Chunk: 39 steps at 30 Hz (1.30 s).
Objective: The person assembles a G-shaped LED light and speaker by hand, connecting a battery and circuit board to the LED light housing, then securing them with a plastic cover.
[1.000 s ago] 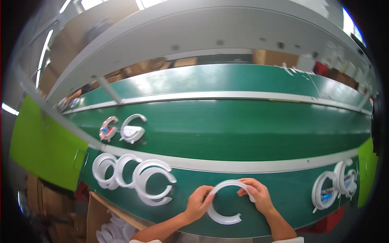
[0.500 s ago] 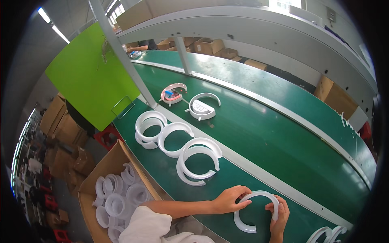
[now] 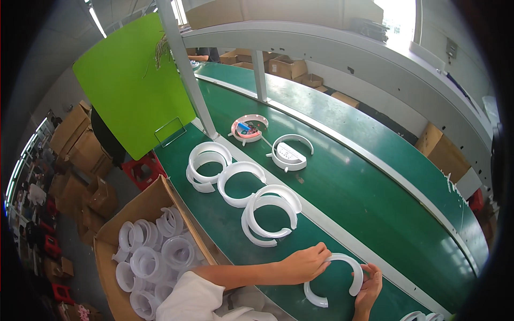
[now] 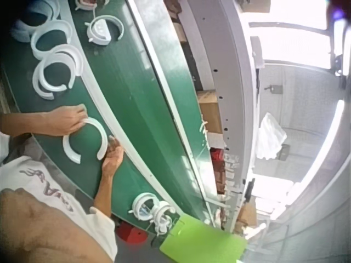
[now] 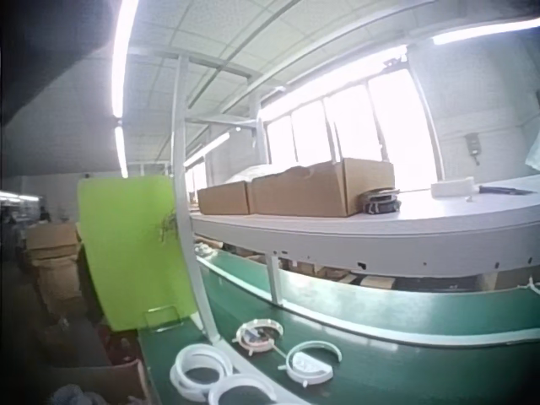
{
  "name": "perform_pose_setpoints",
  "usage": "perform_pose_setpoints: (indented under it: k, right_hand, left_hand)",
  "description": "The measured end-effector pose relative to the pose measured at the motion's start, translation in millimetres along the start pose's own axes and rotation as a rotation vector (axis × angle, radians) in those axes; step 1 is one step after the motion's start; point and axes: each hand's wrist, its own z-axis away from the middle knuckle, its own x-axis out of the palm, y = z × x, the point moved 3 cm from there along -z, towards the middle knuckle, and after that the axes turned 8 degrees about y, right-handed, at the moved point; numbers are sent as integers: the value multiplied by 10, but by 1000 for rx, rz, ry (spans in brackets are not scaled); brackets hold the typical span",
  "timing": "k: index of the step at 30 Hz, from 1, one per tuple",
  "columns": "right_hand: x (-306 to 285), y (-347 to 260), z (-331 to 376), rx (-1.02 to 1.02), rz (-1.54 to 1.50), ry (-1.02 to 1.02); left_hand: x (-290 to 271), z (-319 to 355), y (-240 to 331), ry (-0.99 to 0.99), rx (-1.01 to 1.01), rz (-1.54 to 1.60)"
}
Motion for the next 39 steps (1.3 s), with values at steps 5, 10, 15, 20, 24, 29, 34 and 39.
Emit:
perform_pose_setpoints:
  k: [5, 10, 15, 20, 24, 29, 34, 39]
  right_hand:
    - [-39, 9, -11, -11, 128, -38]
    - [23, -80, -9, -1, 198, 19]
    - [491, -502, -32, -68, 493, -185]
    - [970, -708, -389, -92, 508, -313]
    - [1307, -669, -633, -102, 530, -409]
    - [1551, -453, -848, -147, 567, -520]
    - [1763, -351, -1015, -227, 738, -562]
    - [1857, -240, -1240, -457, 827, -584]
  left_hand:
    - [-739, 84, 246, -130, -32, -76]
    - [-1537, 351, -4, 163, -182, 84]
    - [-1568, 679, -84, 307, -258, 44]
    - [-1155, 736, -184, 107, -158, -112]
    - [-1005, 525, -109, 21, -89, -384]
    - [-783, 270, -114, 35, 151, -709]
    - [-786, 74, -141, -9, 243, -960]
    - [-1366, -467, -373, 297, 324, -722]
